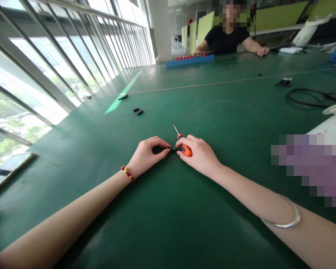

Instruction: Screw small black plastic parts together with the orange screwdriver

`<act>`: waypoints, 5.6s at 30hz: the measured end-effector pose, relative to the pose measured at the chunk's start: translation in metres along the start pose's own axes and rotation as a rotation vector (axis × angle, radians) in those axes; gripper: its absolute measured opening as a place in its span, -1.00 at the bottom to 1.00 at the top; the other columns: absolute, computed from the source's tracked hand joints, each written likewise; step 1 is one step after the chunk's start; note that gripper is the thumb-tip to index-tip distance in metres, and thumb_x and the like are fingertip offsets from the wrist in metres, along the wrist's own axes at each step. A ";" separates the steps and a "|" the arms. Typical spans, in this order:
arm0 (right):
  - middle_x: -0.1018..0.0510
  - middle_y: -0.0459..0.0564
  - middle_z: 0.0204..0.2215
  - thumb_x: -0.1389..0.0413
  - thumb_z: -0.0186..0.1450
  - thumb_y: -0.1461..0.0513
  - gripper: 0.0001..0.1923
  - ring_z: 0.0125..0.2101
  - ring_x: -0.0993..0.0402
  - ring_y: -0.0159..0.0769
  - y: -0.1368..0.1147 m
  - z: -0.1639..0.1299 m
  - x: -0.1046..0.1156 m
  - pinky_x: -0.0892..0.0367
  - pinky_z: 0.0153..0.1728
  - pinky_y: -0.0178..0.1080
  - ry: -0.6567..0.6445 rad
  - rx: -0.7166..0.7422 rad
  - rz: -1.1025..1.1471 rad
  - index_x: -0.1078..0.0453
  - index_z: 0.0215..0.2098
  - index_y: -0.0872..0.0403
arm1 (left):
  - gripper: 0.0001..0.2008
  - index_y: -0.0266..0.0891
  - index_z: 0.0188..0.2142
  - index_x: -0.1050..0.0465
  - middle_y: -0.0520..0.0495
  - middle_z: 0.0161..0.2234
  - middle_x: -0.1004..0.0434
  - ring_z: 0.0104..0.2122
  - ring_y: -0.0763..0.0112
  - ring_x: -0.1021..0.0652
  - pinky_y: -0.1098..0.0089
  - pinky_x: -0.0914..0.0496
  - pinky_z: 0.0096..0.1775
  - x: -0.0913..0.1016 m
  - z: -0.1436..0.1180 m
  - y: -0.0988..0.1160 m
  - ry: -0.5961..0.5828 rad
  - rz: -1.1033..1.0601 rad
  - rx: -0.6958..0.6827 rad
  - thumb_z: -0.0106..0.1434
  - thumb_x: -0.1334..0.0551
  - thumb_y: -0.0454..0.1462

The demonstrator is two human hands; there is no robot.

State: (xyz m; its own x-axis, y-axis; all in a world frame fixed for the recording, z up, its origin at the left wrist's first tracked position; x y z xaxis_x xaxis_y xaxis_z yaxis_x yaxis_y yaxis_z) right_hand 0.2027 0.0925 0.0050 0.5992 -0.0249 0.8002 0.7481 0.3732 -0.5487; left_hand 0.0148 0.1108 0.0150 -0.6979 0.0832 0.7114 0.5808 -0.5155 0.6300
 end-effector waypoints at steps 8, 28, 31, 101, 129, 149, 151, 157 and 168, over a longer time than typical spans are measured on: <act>-0.50 -0.03 -0.27 -0.09 0.18 0.29 -0.83 -0.28 -0.46 -0.29 -0.007 -0.006 0.005 -0.35 -0.24 -0.25 0.160 0.099 0.199 -0.40 -0.23 0.05 | -0.86 -0.22 -0.30 -0.54 -0.02 -0.29 -0.56 -0.24 0.36 -0.52 0.33 -0.41 -0.12 -0.002 0.000 -0.001 -0.030 0.025 -0.028 0.14 -0.23 -0.31; -0.45 -0.19 -0.56 -0.12 0.13 0.37 -0.85 -0.63 -0.36 -0.50 -0.027 -0.021 0.014 -0.29 -0.60 -0.42 0.536 0.362 0.240 -0.28 -0.38 0.03 | -0.89 -0.23 -0.34 -0.47 -0.04 -0.27 -0.52 -0.26 0.35 -0.51 0.38 -0.39 -0.26 0.007 0.003 -0.010 0.050 0.297 -0.023 0.19 -0.17 -0.31; -0.44 -0.18 -0.57 -0.12 0.12 0.37 -0.85 -0.63 -0.35 -0.49 -0.027 -0.023 0.015 -0.28 -0.60 -0.41 0.578 0.370 0.215 -0.28 -0.38 0.02 | -0.90 -0.23 -0.35 -0.47 -0.04 -0.28 -0.52 -0.27 0.35 -0.51 0.38 -0.39 -0.25 0.007 0.003 -0.010 0.053 0.302 -0.015 0.19 -0.17 -0.30; -0.37 -0.19 -0.63 -0.14 0.16 0.27 -0.82 -0.58 -0.36 -0.36 -0.030 -0.025 0.009 -0.34 -0.44 -0.22 0.499 0.254 0.240 -0.31 -0.25 -0.02 | -0.87 -0.20 -0.32 -0.48 -0.01 -0.23 -0.54 -0.27 0.40 -0.53 0.42 -0.39 -0.28 0.007 0.002 -0.009 0.052 0.411 -0.072 0.21 -0.15 -0.30; -0.41 -0.05 -0.36 -0.19 0.10 0.32 -0.60 -0.37 -0.41 -0.30 -0.028 -0.026 0.007 -0.38 -0.36 -0.21 0.645 0.356 0.281 -0.29 -0.09 -0.02 | -0.87 -0.18 -0.32 -0.50 0.01 -0.26 -0.55 -0.24 0.37 -0.53 0.40 -0.40 -0.23 0.007 0.002 -0.008 0.053 0.376 -0.057 0.19 -0.16 -0.30; -0.42 -0.13 -0.53 -0.14 0.16 0.31 -0.80 -0.56 -0.34 -0.39 -0.030 -0.027 0.008 -0.30 -0.50 -0.25 0.576 0.287 0.275 -0.34 -0.23 -0.03 | -0.86 -0.21 -0.29 -0.50 -0.02 -0.27 -0.55 -0.27 0.38 -0.53 0.41 -0.40 -0.25 0.007 0.003 -0.010 0.037 0.301 -0.052 0.17 -0.17 -0.32; -0.42 -0.07 -0.39 -0.17 0.12 0.32 -0.65 -0.48 -0.39 -0.36 -0.028 -0.026 0.008 -0.35 -0.45 -0.24 0.650 0.312 0.336 -0.31 -0.12 -0.04 | -0.86 -0.21 -0.29 -0.50 -0.02 -0.27 -0.55 -0.27 0.38 -0.53 0.41 -0.40 -0.25 0.007 0.003 -0.010 0.036 0.301 -0.050 0.17 -0.17 -0.32; -0.36 -0.17 -0.62 -0.13 0.18 0.29 -0.87 -0.58 -0.33 -0.37 -0.029 -0.026 0.008 -0.31 -0.49 -0.23 0.536 0.273 0.217 -0.34 -0.29 -0.03 | -0.86 -0.20 -0.30 -0.50 -0.02 -0.26 -0.55 -0.27 0.38 -0.53 0.41 -0.40 -0.25 0.007 0.003 -0.010 0.038 0.306 -0.055 0.18 -0.17 -0.32; -0.41 -0.17 -0.62 -0.13 0.18 0.27 -0.90 -0.55 -0.36 -0.34 -0.031 -0.028 0.008 -0.33 -0.37 -0.18 0.537 0.280 0.174 -0.33 -0.32 -0.02 | -0.86 -0.20 -0.29 -0.50 -0.02 -0.24 -0.55 -0.27 0.39 -0.53 0.41 -0.41 -0.24 0.007 0.003 -0.010 0.038 0.311 -0.065 0.19 -0.16 -0.31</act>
State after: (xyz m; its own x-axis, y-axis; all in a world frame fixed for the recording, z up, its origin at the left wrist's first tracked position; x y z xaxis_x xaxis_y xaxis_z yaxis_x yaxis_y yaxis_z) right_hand 0.1918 0.0548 0.0215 0.8195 -0.3771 0.4315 0.5673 0.6405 -0.5176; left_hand 0.0051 0.1188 0.0149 -0.5073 -0.1183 0.8536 0.7415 -0.5647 0.3624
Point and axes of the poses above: each hand's wrist, its own z-axis towards the middle knuckle, its own x-axis out of the back of the hand, y = z × x, the point moved 1 cm from there along z, towards the middle knuckle
